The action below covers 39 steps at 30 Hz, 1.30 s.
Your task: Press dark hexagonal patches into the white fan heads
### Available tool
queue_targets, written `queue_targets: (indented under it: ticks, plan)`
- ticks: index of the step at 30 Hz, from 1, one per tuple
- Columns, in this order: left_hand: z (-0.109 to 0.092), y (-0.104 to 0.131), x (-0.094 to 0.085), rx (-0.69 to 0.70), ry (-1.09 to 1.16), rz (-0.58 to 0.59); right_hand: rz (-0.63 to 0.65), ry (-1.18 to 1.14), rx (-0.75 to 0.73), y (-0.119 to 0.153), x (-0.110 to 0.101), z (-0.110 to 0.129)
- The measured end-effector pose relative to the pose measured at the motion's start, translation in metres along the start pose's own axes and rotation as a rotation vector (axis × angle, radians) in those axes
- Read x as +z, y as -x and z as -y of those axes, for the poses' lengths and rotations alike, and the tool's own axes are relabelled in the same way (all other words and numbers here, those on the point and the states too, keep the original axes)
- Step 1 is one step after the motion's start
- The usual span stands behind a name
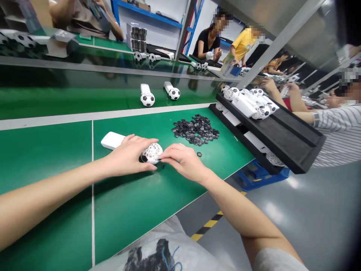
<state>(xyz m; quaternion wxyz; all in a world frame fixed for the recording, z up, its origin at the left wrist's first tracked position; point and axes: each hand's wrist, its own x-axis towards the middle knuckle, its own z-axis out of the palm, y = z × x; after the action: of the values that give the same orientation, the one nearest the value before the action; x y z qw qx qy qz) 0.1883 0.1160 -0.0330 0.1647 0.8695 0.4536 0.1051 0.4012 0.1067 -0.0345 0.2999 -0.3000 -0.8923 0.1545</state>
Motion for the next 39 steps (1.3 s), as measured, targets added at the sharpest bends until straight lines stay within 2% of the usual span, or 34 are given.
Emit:
queue_targets:
  ticks: [2, 4, 10, 14, 16, 19, 24, 26, 29, 32, 35, 39]
  plan:
    - [-0.002, -0.001, 0.001, -0.012, 0.004, -0.011, 0.035, 0.058, -0.056, -0.005, 0.002, 0.0]
    - [-0.005, -0.001, 0.001, -0.032, 0.004, -0.028, 0.045, 0.06, -0.044, -0.009, 0.003, -0.001]
    - [-0.014, -0.002, 0.003, -0.073, 0.001, -0.102, -0.001, -0.231, 0.204, -0.011, 0.006, -0.007]
    - [-0.016, -0.002, 0.005, -0.088, 0.031, -0.152, 0.069, -0.582, 0.427, -0.011, 0.012, -0.011]
    - [-0.015, -0.002, 0.006, -0.082, 0.052, -0.158, 0.059, -0.672, 0.476, -0.01, 0.016, -0.012]
    - [-0.014, -0.003, 0.006, -0.059, 0.086, -0.158, 0.005, -0.677, 0.474, -0.007, 0.022, -0.014]
    - [-0.01, -0.002, 0.004, -0.03, 0.127, -0.16, -0.115, -0.556, 0.398, -0.003, 0.035, -0.012]
    - [-0.008, -0.001, 0.004, -0.01, 0.127, -0.153, -0.124, -0.554, 0.395, -0.002, 0.034, -0.013]
    - [-0.006, 0.003, 0.003, 0.025, 0.106, -0.114, -0.121, -0.533, 0.413, 0.003, 0.015, -0.022]
    - [-0.004, 0.006, 0.001, 0.024, 0.04, -0.112, -0.219, -0.207, 0.471, 0.017, -0.015, -0.039]
    - [-0.002, 0.005, -0.003, -0.002, -0.006, -0.089, -0.134, 0.132, 0.455, 0.035, -0.034, -0.052]
    - [-0.002, 0.004, -0.004, 0.006, 0.008, 0.044, 0.066, 0.259, 0.426, 0.044, -0.032, -0.054]
